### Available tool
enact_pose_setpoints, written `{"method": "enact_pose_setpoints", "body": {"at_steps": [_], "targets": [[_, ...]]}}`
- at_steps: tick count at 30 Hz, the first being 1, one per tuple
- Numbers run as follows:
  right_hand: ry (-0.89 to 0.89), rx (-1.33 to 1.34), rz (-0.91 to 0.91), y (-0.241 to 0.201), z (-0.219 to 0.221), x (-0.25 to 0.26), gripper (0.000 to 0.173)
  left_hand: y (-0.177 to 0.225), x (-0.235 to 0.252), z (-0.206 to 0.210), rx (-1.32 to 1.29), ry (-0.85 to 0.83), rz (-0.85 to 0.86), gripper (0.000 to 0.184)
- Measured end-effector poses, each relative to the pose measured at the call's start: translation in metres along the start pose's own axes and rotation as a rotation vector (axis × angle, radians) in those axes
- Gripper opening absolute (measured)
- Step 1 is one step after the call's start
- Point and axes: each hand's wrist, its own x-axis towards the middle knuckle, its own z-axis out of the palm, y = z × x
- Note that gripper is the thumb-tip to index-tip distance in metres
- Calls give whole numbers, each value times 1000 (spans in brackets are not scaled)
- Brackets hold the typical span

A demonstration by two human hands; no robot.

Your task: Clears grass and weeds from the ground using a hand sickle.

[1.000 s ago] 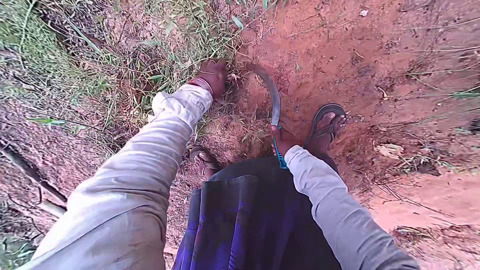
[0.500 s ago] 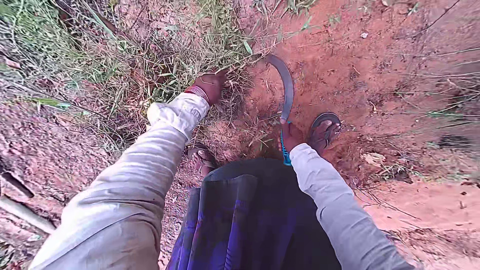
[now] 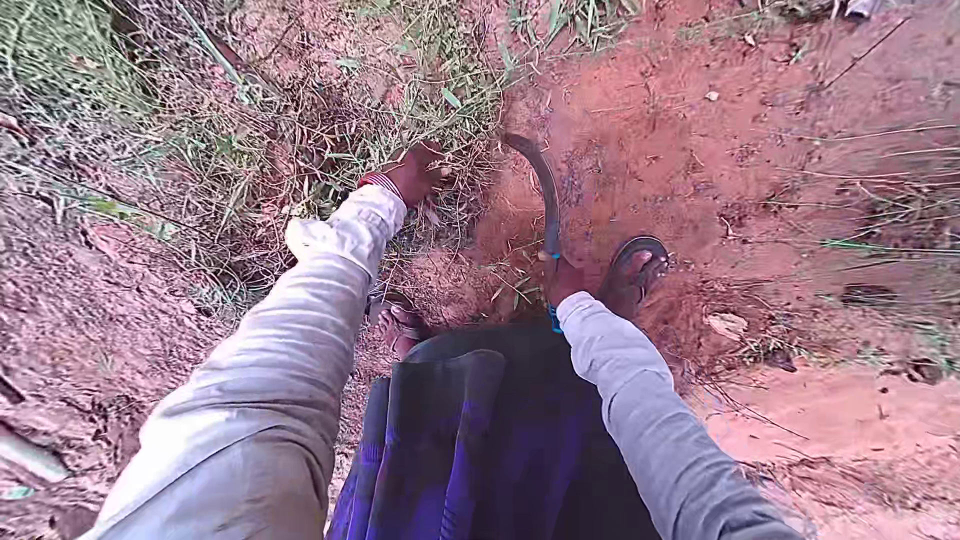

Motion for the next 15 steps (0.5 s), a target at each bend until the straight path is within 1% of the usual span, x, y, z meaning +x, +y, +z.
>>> {"method": "enact_pose_setpoints", "body": {"at_steps": [1,2,4,5,7,8,9,10,11,13,14,15], "targets": [[-34,-14,31,15,14,-8,53,-1,2,-1,5,11,25,39],[-64,5,69,31,26,-28,52,-1,1,0,2,4,39,39],[-110,81,146,55,39,-84,51,2,-5,3,9,-41,-4,41],[-78,125,138,59,40,-105,51,10,-5,0,15,-49,-70,44],[89,250,64,67,43,-139,46,32,-6,5,-17,-18,-183,51],[180,350,29,66,46,-146,43,51,-5,5,-11,5,-222,56],[240,463,26,64,50,-149,41,75,-6,7,49,37,-248,57],[268,580,54,63,55,-153,39,98,-8,16,127,56,-265,59],[276,668,82,63,59,-154,40,120,-9,27,196,59,-252,61],[285,741,86,63,64,-145,41,147,7,55,295,111,-58,53],[272,747,81,62,64,-141,41,154,22,67,324,68,14,52],[259,747,69,62,64,-138,41,159,37,79,335,-20,3,57]]}}
